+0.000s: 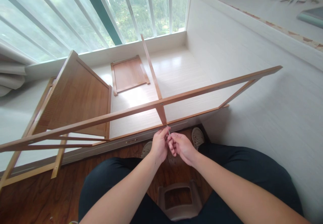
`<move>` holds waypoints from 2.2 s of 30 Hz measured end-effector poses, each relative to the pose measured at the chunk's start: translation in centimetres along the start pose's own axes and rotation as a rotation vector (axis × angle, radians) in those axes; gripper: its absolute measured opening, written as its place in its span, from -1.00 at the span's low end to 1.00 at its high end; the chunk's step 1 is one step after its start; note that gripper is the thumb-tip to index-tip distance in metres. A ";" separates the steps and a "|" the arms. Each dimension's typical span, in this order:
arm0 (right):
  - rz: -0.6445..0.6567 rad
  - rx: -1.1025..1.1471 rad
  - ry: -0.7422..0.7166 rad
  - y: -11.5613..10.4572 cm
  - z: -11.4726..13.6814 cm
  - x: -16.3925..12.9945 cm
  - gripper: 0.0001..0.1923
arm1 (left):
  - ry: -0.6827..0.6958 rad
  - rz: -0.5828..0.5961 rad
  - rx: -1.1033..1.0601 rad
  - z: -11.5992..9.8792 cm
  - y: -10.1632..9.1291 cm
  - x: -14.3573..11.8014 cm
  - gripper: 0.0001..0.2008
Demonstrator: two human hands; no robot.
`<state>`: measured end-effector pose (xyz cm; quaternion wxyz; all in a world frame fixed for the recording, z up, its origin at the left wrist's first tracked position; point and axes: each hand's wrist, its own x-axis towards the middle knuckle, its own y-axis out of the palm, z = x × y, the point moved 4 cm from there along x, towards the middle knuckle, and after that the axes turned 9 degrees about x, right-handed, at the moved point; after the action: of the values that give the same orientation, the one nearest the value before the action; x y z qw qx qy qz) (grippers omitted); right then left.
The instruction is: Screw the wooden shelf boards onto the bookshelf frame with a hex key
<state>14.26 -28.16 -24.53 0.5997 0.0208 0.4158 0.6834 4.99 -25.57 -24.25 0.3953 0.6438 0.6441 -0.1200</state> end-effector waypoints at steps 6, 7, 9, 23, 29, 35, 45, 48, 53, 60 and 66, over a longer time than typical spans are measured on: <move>0.092 0.195 0.114 0.5 -0.3 0.0 -0.68 | 0.001 -0.010 0.057 -0.3 0.2 -0.4 -0.55; 0.065 0.124 0.085 0.4 -0.1 0.0 -0.66 | 0.001 -0.007 0.054 -0.3 0.3 -0.3 -0.56; -0.003 -0.096 -0.025 -0.1 0.3 0.2 -0.63 | 0.029 -0.003 0.039 -0.3 0.3 -0.2 -0.57; -0.109 -0.700 -0.350 -0.2 1.8 -0.6 -0.71 | 0.119 -0.054 -0.010 -0.2 -0.1 -0.2 -0.60; -0.117 -0.655 -0.336 -0.2 1.7 -0.7 -0.68 | 0.104 -0.052 -0.005 -0.3 -0.2 -0.4 -0.61; -0.154 -0.964 -0.445 0.2 2.4 -1.4 -0.72 | 0.120 -0.074 -0.031 -0.6 -0.3 -0.1 -0.67; -0.195 -1.221 -0.513 0.4 2.8 -1.6 -0.73 | 0.109 -0.086 -0.054 -0.3 -0.5 -0.1 -0.68; -0.196 -1.218 -0.515 0.5 3.0 -1.6 -0.73 | 0.115 -0.072 -0.043 -0.3 -0.4 -0.1 -0.68; -0.167 -1.051 -0.488 0.3 2.8 -1.1 -0.72 | 0.125 -0.083 -0.037 -0.4 -0.4 0.0 -0.66; -0.129 -0.761 -0.366 -0.4 1.5 -0.3 -0.65 | 0.118 -0.077 -0.009 -0.5 -0.1 -0.1 -0.60; -0.109 -0.756 -0.429 -0.3 1.7 -0.4 -0.62 | 0.120 -0.054 0.004 -0.3 0.0 0.1 -0.56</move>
<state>15.54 -27.64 -23.40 0.6731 -0.0808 0.0031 0.7351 4.86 -25.25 -24.11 0.3513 0.6332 0.6833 -0.0932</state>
